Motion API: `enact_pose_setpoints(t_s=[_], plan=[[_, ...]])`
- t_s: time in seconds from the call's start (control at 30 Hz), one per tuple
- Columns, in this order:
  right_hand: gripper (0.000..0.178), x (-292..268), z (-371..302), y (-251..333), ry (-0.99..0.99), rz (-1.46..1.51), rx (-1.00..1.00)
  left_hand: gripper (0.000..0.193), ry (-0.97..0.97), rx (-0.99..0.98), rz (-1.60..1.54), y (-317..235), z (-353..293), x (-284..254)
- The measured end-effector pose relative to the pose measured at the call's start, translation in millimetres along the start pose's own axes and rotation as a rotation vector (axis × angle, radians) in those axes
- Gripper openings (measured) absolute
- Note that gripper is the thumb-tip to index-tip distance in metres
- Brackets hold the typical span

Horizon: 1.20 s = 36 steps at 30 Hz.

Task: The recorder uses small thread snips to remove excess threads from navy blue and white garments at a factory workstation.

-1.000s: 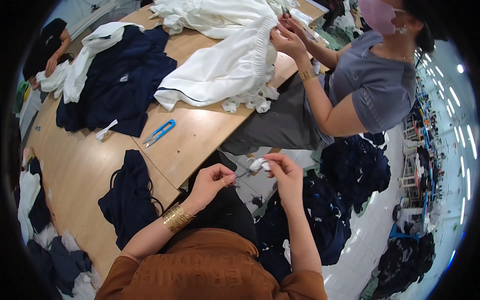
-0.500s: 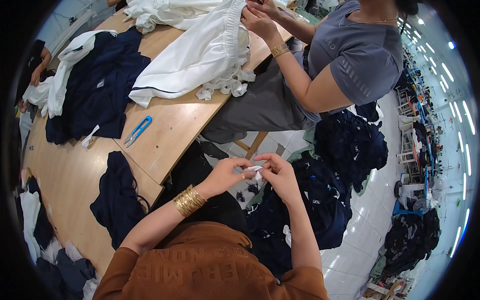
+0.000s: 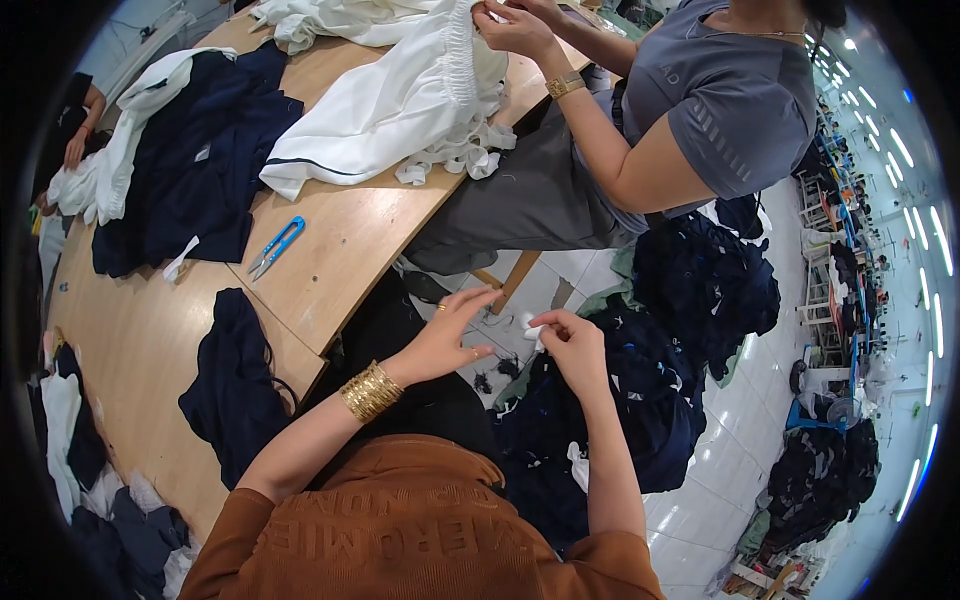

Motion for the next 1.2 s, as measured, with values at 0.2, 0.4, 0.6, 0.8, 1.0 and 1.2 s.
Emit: enact_pose_setpoints(t_s=[0.2,0.4,0.6,0.8,1.0,1.2], plan=[[0.015,14.4,-3.1,8.3,0.121,0.267,0.032,0.033,0.089,-0.130,-0.227,-3.2,8.2,13.2],[0.013,19.4,-3.1,-0.2,0.117,-0.181,-0.246,0.020,0.188,-0.472,-0.493,19.7,-11.1,1.8],[0.021,31.6,10.4,-37.7,0.016,-0.504,-0.387,0.019,0.101,-0.351,-0.204,30.1,-19.4,-3.5],[0.026,86.0,-10.2,9.3,0.235,0.292,-0.170,0.021,0.123,-0.489,-0.511,38.0,-25.3,-3.6],[0.016,60.7,17.3,-68.7,0.014,-0.204,-0.112,0.022,0.210,-0.622,-0.531,49.8,-39.7,-22.9],[0.030,68.4,8.2,-31.1,0.249,0.312,-0.111,0.021,0.132,-0.656,-0.492,47.8,-37.0,-27.5]])
Point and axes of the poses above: each hand's wrist, its own z-axis towards the middle knuckle, its own x-axis out of the palm, y = z × x, the point moved 4 cm from there along z, towards the middle knuckle, and after that the axes turned 10 degrees about -y, right-handed, at the moved point
